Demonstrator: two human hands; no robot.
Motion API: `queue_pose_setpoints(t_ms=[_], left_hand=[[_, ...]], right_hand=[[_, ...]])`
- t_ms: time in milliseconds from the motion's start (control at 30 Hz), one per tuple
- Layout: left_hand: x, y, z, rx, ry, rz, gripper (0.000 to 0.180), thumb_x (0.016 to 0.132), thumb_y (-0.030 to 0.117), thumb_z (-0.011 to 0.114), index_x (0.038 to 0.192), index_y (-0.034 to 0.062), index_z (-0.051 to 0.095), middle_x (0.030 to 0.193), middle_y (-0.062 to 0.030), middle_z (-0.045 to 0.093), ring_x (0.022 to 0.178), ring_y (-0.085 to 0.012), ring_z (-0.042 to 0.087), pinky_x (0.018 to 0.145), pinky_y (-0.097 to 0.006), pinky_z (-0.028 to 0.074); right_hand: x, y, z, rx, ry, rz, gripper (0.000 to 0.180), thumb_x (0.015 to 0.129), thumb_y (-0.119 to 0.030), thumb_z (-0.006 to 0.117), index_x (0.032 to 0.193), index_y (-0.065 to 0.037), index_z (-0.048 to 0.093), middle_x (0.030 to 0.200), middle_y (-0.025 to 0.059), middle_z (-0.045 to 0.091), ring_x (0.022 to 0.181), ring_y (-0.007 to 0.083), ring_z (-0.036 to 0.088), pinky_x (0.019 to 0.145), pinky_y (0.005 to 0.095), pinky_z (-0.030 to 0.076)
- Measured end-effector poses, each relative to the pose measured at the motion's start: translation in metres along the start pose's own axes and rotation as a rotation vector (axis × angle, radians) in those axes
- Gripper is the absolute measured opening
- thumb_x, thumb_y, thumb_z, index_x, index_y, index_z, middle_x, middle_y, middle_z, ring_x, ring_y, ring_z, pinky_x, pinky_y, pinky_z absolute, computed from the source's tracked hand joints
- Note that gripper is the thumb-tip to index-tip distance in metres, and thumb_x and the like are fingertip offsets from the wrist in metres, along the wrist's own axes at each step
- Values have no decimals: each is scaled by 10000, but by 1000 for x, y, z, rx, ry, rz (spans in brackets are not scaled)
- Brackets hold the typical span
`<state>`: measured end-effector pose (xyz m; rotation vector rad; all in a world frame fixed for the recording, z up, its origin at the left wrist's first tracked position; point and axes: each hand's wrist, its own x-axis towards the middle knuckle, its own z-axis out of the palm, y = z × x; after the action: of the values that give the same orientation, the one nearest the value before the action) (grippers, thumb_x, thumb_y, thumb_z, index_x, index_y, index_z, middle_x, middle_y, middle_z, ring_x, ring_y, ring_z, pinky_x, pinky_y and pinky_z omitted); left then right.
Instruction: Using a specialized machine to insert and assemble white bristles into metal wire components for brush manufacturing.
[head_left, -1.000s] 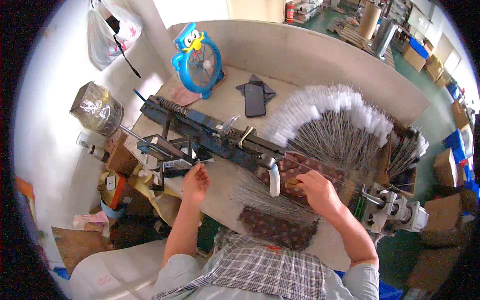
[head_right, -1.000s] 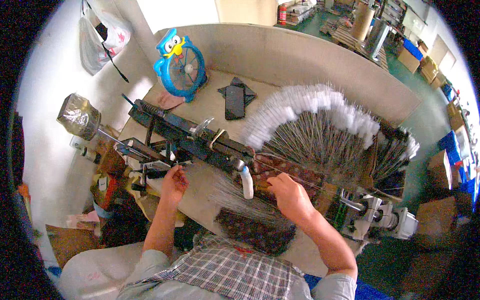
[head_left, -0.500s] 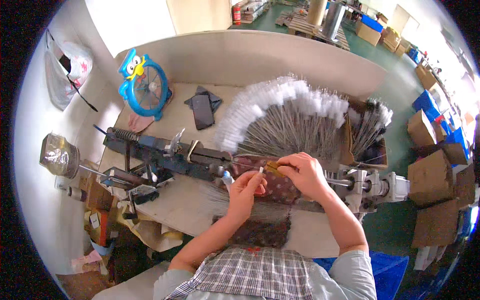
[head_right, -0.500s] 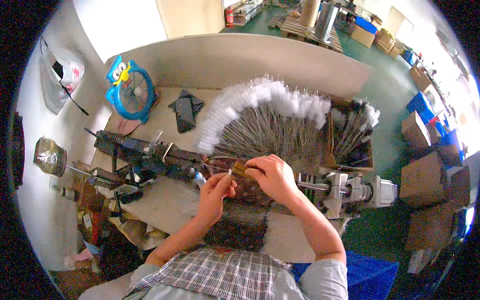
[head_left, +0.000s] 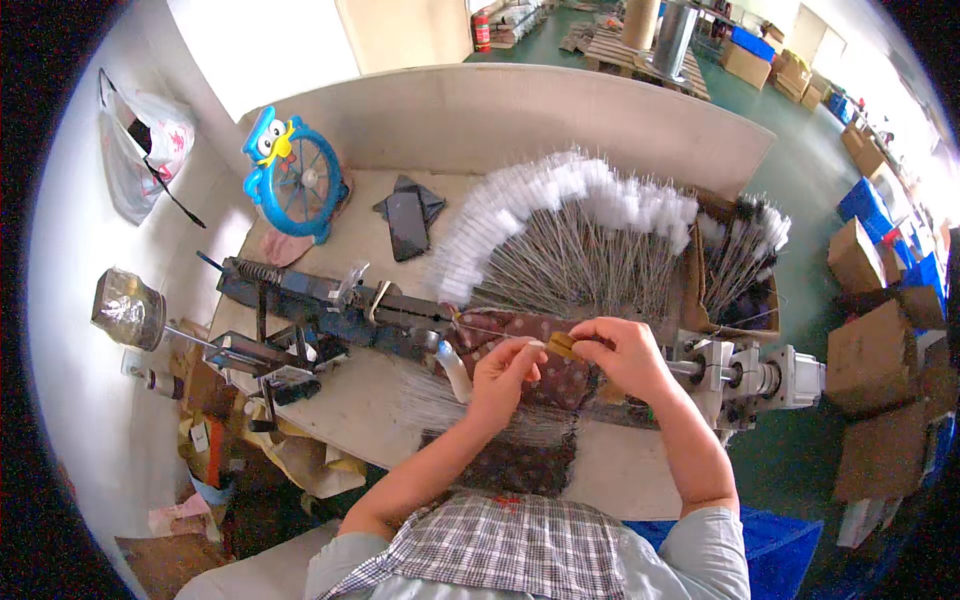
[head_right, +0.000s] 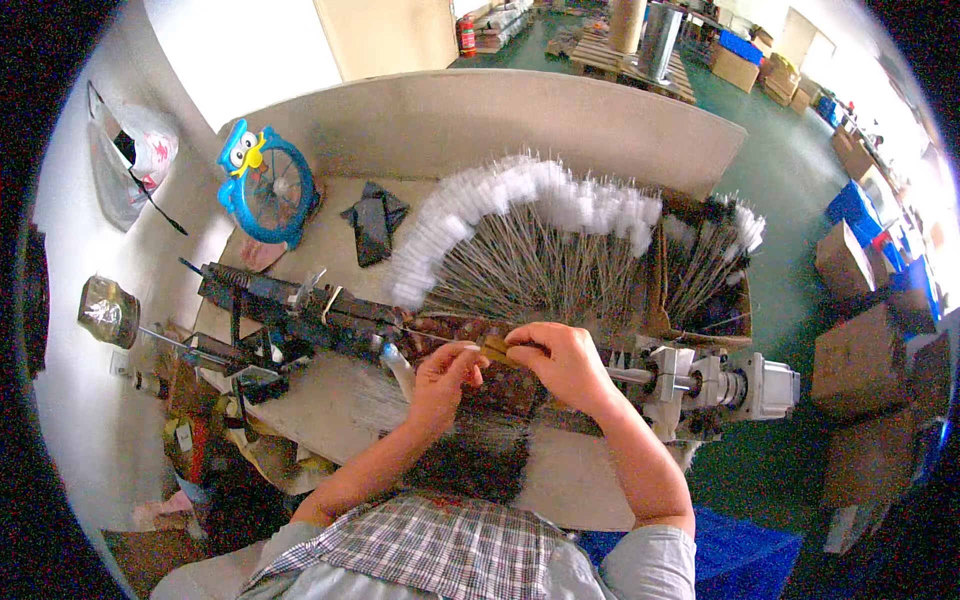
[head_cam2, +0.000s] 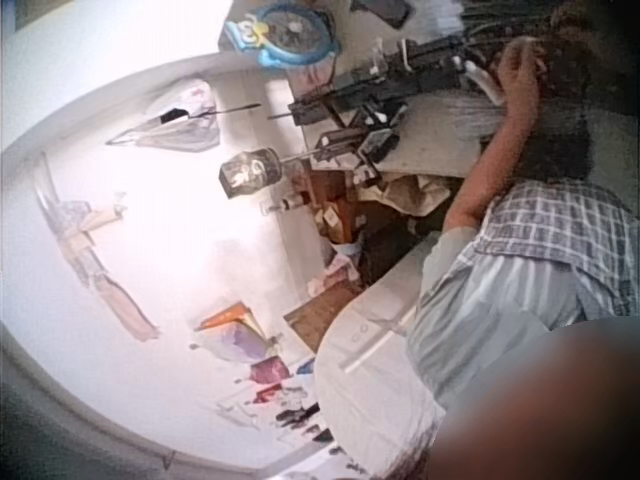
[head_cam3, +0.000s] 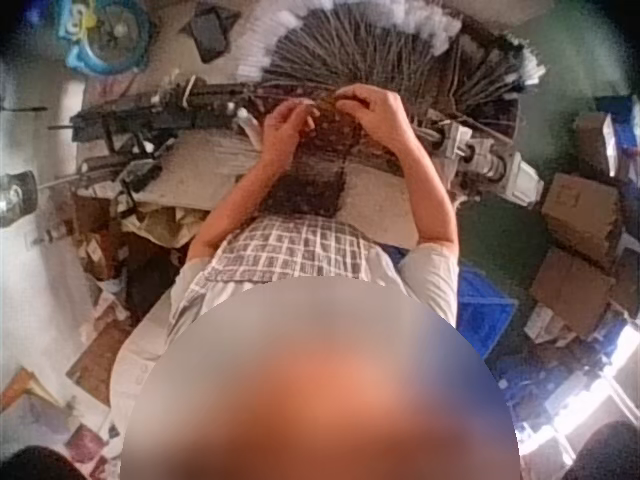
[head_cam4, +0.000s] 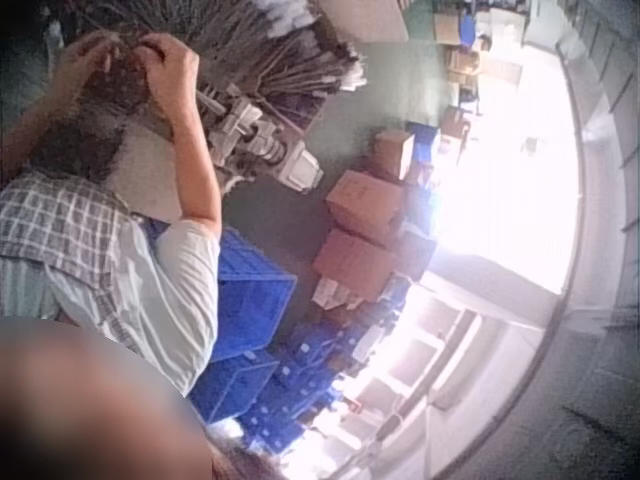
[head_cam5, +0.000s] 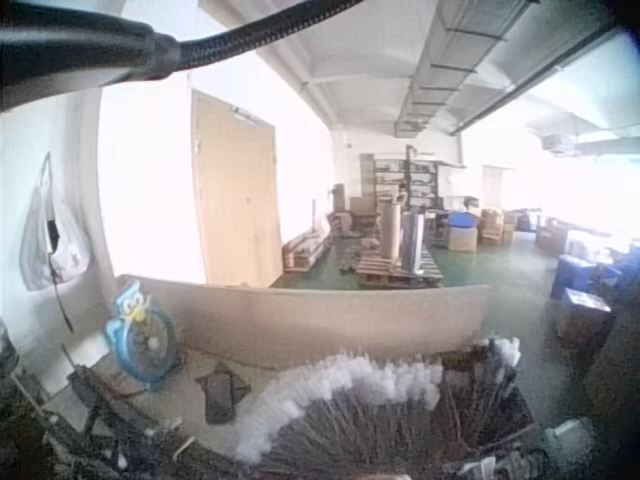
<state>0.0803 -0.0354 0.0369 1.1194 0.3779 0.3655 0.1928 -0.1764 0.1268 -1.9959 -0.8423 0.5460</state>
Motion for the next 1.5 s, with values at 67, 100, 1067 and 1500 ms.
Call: queue_pose_setpoints(t_ms=[67,100,1067,1500], left_hand=[[0,2,1,-5,-20,-8,173,886,170,578,964,19,610,811,-38,615,643,-81,533,577,-211,428],[1,2,4,-6,21,-18,176,883,174,581,962,20,609,801,-38,614,629,-80,528,568,-207,423],[-3,35,-25,-419,353,-133,356,941,414,388,986,79,499,914,-22,572,861,-129,545,778,-281,431],[-5,35,-15,-452,371,-36,92,836,120,585,872,54,533,858,-29,574,805,-130,569,755,-277,477]], right_hand=[[-3,4,-1,-58,0,-137,176,754,-130,641,903,-36,652,833,127,641,774,271,609,705,333,483],[-4,6,-3,-119,-5,-276,168,746,-135,651,888,-45,653,816,120,638,766,274,604,700,338,484],[40,-38,88,-432,322,-487,262,683,-234,688,901,-89,662,882,32,639,878,235,570,757,355,453],[34,-21,79,-440,406,-665,216,664,-208,691,873,-152,690,879,-24,621,876,189,567,749,342,432]])
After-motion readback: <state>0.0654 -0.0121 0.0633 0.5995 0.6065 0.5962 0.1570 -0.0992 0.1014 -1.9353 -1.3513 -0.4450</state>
